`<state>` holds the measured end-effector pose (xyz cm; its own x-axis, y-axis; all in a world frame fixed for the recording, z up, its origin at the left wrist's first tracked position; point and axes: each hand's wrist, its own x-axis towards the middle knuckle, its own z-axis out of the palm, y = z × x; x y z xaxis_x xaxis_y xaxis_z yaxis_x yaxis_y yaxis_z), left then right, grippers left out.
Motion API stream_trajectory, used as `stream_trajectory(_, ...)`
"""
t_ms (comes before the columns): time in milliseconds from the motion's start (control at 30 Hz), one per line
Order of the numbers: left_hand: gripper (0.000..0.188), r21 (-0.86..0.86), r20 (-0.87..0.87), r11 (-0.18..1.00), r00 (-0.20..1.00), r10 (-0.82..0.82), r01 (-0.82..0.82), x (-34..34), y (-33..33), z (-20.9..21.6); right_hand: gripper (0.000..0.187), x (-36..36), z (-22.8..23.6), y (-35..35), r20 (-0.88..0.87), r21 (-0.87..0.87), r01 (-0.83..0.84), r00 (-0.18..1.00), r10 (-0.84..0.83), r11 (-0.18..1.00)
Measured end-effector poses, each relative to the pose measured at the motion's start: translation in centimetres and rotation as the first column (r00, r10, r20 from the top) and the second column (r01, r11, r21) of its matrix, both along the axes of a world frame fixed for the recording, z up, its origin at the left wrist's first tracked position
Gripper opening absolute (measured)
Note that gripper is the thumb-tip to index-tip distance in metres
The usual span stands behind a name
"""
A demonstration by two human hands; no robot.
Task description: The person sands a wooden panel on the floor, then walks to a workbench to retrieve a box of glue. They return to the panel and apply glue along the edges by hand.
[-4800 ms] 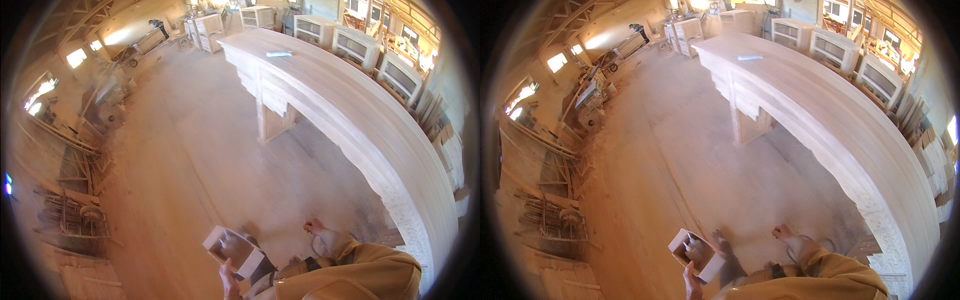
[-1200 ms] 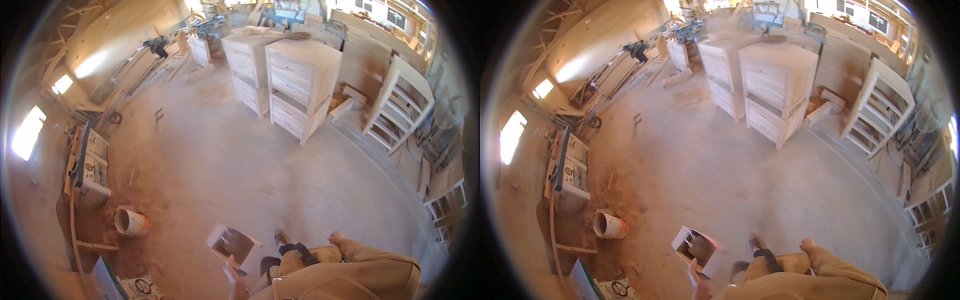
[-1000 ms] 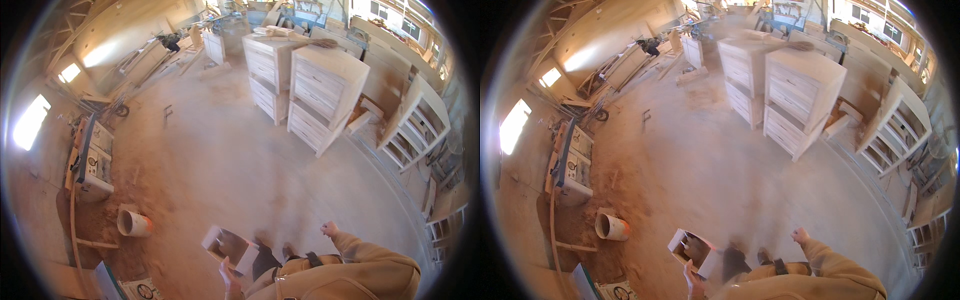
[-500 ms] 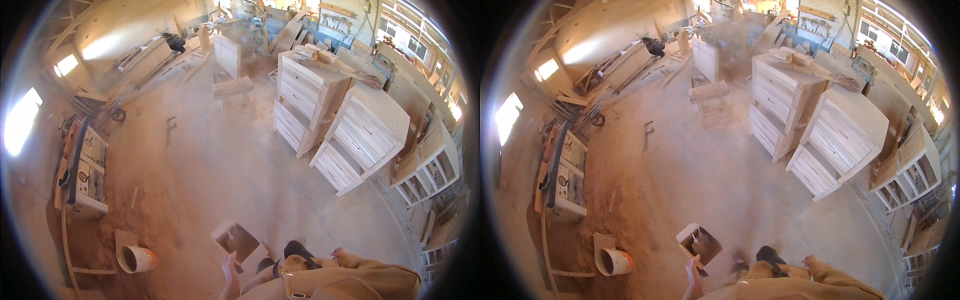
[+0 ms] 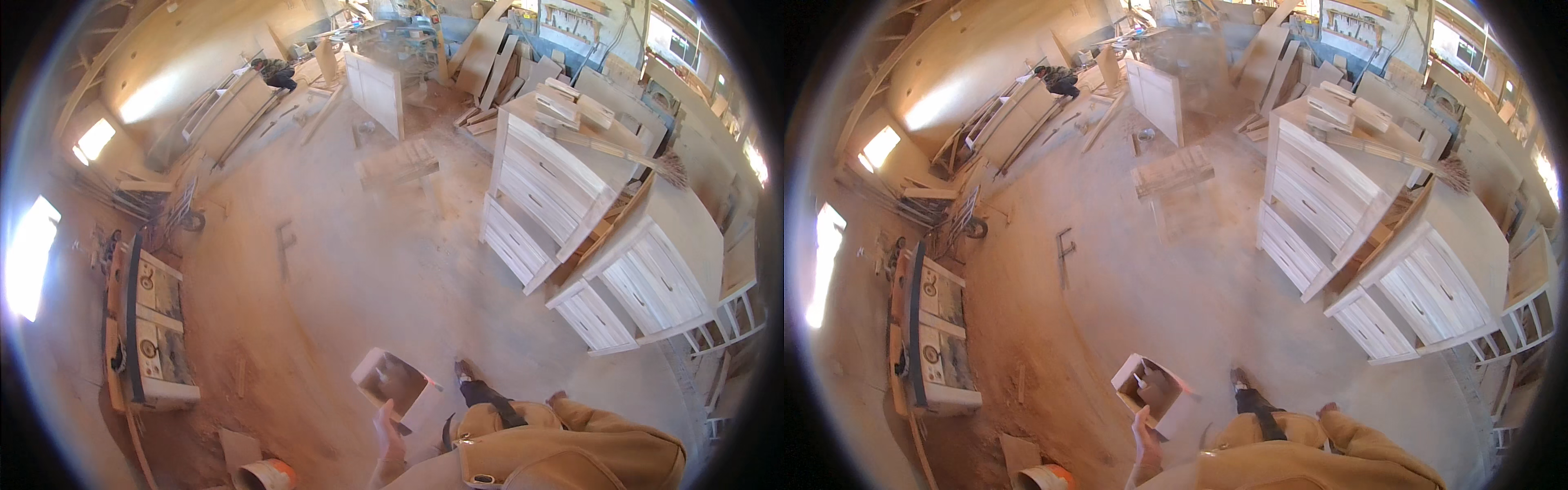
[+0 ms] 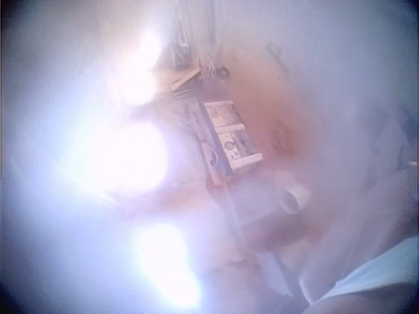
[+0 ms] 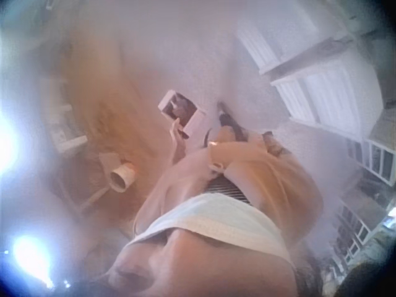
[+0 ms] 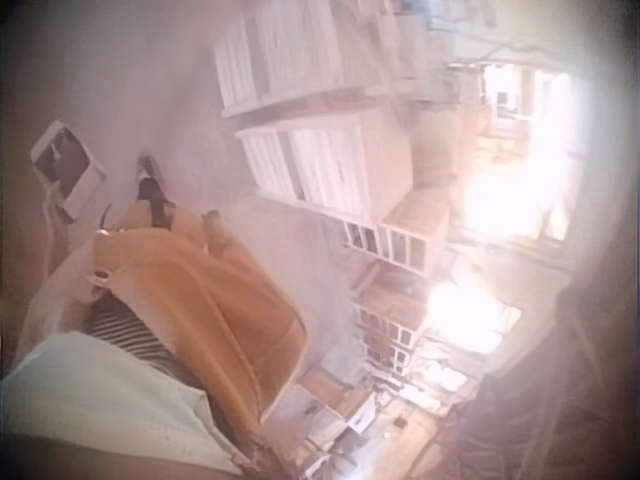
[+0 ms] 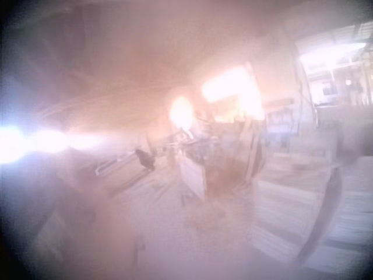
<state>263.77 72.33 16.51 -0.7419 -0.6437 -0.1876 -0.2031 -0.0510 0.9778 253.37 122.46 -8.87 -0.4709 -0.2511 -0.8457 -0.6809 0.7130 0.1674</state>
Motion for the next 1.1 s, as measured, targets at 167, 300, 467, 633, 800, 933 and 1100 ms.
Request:
stream_trajectory(167,0.047,0.461,0.112,0.838,0.956,0.271,-0.291,-10.2,-6.9,2.9,0.022,-18.2,3.2,-12.8,0.319,-0.471,0.830,0.476,-0.820,0.299)
stream_trajectory(300,0.051,0.473,0.096,0.829,0.953,0.287,-0.297,-16.7,-13.6,2.9,0.024,-30.4,7.5,-23.7,0.439,-0.612,0.788,0.413,-0.798,0.071)
stream_trajectory(467,0.043,0.429,0.043,0.856,0.953,0.301,-0.290,-24.6,-24.2,-0.3,0.026,-40.5,6.8,-33.4,0.445,-0.553,0.832,0.338,-0.829,0.043)
stream_trajectory(633,0.031,0.514,0.121,0.798,0.948,0.293,-0.313,-35.6,-37.2,1.8,0.030,-42.8,4.6,-40.6,0.027,-0.422,0.799,0.483,-0.875,0.428)
stream_trajectory(800,0.028,0.435,0.066,0.866,0.968,0.243,-0.247,-47.3,-48.0,6.0,0.030,-45.0,7.2,-47.8,0.260,-0.363,0.914,0.289,-0.921,0.184)
stream_trajectory(933,0.034,0.436,0.117,0.871,0.974,0.193,-0.225,-55.3,-54.6,6.6,0.025,-49.0,7.6,-52.5,0.230,-0.272,0.876,0.460,-0.858,0.397)
stream_trajectory(1100,0.037,0.464,0.064,0.867,0.983,0.174,-0.183,-65.0,-61.0,5.7,0.029,-56.7,3.1,-58.3,0.169,-0.204,0.908,0.402,-0.900,0.367)
